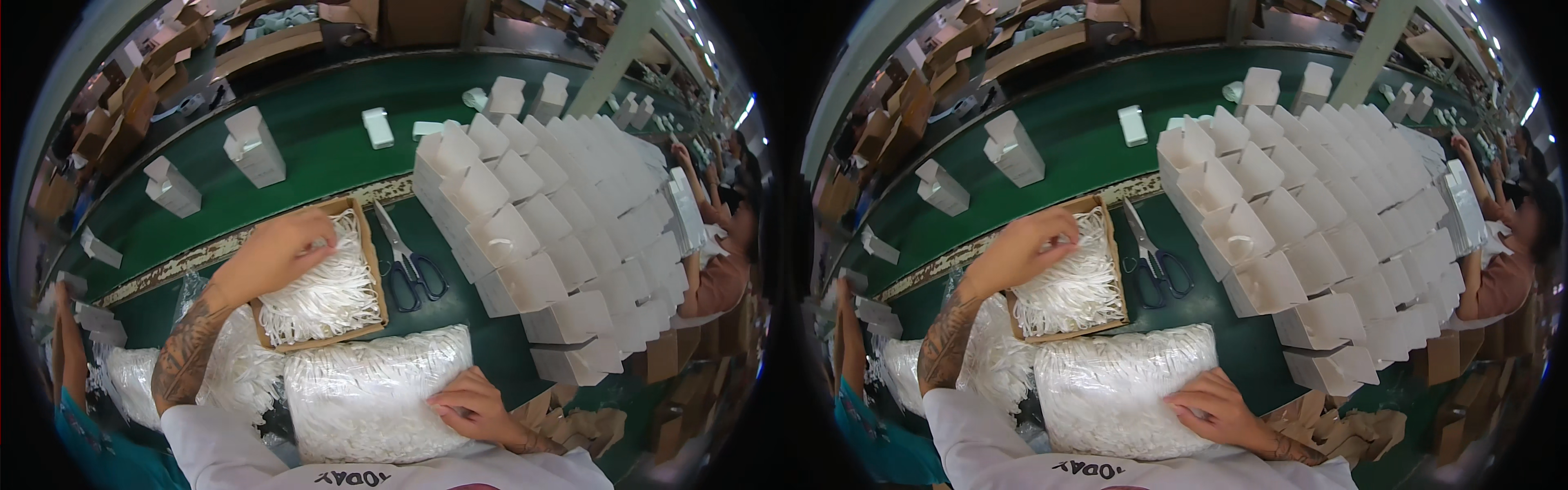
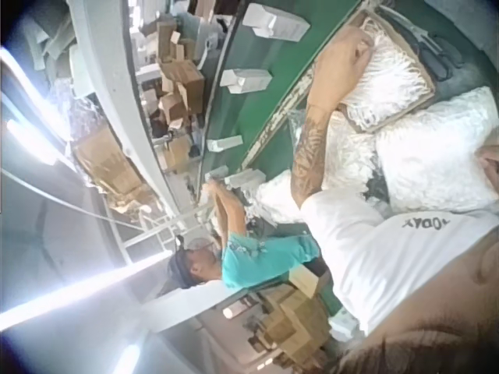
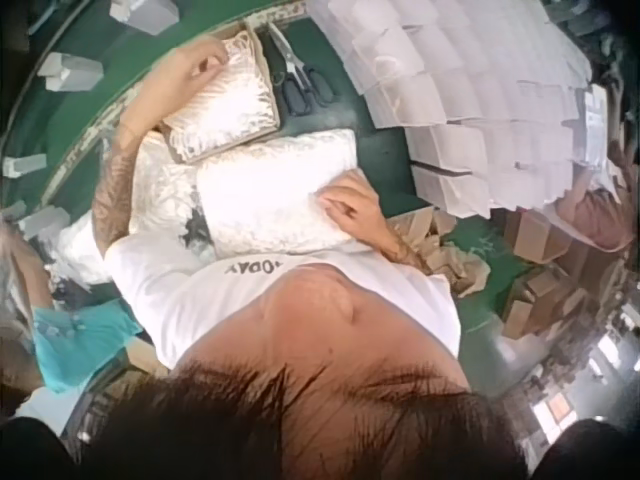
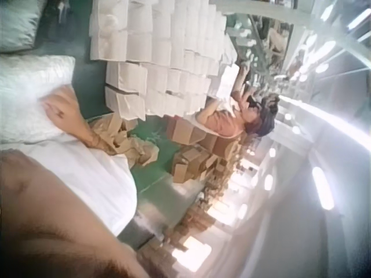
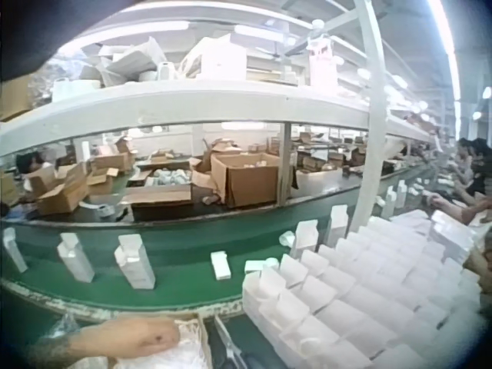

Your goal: The person cuts lanyards with scissors, places them into a tray, and packs small electronic devices and lanyards into boxes.

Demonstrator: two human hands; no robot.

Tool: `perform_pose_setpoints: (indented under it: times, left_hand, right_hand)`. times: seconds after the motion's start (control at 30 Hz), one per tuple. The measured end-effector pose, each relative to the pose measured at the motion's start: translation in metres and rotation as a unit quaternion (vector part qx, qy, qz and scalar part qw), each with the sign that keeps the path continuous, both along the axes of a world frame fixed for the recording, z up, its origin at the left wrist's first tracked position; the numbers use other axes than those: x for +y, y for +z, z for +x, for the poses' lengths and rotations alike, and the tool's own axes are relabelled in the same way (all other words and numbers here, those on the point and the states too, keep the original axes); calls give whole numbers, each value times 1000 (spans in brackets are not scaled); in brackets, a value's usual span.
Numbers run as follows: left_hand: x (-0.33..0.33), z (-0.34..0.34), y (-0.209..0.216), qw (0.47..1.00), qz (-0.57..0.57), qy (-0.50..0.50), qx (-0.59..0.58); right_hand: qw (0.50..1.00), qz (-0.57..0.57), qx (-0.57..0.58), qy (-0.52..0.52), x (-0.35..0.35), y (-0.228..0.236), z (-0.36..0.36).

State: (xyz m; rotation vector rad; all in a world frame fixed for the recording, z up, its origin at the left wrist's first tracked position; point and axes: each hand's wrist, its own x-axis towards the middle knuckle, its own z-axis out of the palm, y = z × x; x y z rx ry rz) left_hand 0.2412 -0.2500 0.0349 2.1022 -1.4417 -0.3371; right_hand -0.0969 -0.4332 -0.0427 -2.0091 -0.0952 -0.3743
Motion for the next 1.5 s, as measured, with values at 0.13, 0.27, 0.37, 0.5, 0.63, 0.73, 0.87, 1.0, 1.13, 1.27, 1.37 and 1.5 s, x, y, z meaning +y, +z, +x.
perform_pose_setpoints:
  times: [0.13,0.27,0.37,0.5,0.63,0.73,0.87,1.0,1.13,1.27,1.37,1.5]
  left_hand:
    - [10,-2,26,998,37,36,31]
    - [20,0,34,985,26,104,133]
    - [20,-7,50,965,-105,134,199]
    - [4,4,75,958,-109,121,234]
    - [-29,27,86,965,-174,68,185]
    - [-49,48,98,969,-204,36,131]
    - [-76,69,114,964,-218,39,147]
    - [-112,96,122,949,-268,-9,168]
    - [-169,103,112,928,-346,-14,139]
    - [-224,109,79,923,-365,-27,120]
    - [-246,117,60,928,-353,-5,116]
    - [-254,120,46,957,-276,44,85]
  right_hand:
    - [1000,11,-23,16,-2,2,4]
    - [999,16,-40,17,-2,0,3]
    - [999,11,-40,18,-1,2,2]
    - [999,9,-44,22,1,4,4]
    - [999,4,-44,12,-1,1,2]
    - [999,0,-50,13,1,4,2]
    - [998,18,-53,9,1,2,2]
    - [998,16,-59,-1,2,3,1]
    - [998,18,-63,15,-3,2,2]
    - [999,13,-50,17,-2,3,-2]
    - [998,29,-46,17,0,1,-2]
    - [999,35,-33,13,0,2,-4]
